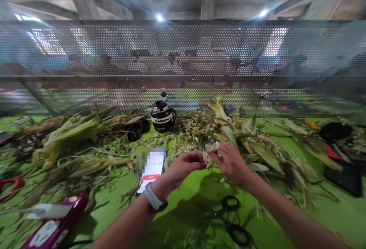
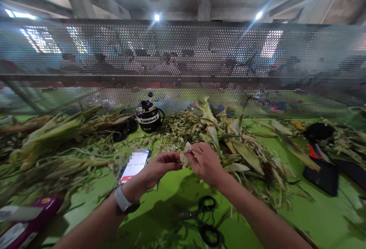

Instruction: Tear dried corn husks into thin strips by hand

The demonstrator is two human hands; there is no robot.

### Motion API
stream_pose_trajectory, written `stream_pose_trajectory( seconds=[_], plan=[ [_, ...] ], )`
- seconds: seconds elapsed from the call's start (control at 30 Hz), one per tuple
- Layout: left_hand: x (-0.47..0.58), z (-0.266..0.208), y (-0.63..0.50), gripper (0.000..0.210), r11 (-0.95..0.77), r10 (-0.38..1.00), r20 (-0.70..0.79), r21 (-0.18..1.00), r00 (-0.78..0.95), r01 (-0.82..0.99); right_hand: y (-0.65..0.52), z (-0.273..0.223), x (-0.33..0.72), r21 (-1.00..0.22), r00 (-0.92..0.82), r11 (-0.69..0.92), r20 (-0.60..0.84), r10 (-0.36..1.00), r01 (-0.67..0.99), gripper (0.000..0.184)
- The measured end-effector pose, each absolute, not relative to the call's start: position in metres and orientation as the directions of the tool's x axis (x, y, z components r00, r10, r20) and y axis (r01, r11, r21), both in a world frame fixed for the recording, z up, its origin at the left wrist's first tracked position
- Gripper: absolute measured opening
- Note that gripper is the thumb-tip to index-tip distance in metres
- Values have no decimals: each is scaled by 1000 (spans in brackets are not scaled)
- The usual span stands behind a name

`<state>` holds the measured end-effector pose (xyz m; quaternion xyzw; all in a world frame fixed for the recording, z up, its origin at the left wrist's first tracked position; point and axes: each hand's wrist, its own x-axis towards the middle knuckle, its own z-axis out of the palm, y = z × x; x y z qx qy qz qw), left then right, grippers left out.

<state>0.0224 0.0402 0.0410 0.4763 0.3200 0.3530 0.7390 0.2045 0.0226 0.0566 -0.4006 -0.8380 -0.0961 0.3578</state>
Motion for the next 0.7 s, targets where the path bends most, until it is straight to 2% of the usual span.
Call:
stream_pose_trajectory(
  seconds=[0.37,0.6,0.7],
  plan=[
    [26,43,36,12,188,847,-70,967,527,-174,23,54,200,8,-429,631,740,518,776,24],
    [32,46,30,4,234,874,-104,946,475,-223,22,49,197,-18,-409,638,753,515,770,23],
    [34,46,29,15,224,884,-85,940,460,-257,22,46,197,-24,-416,640,741,527,768,20]
  ],
)
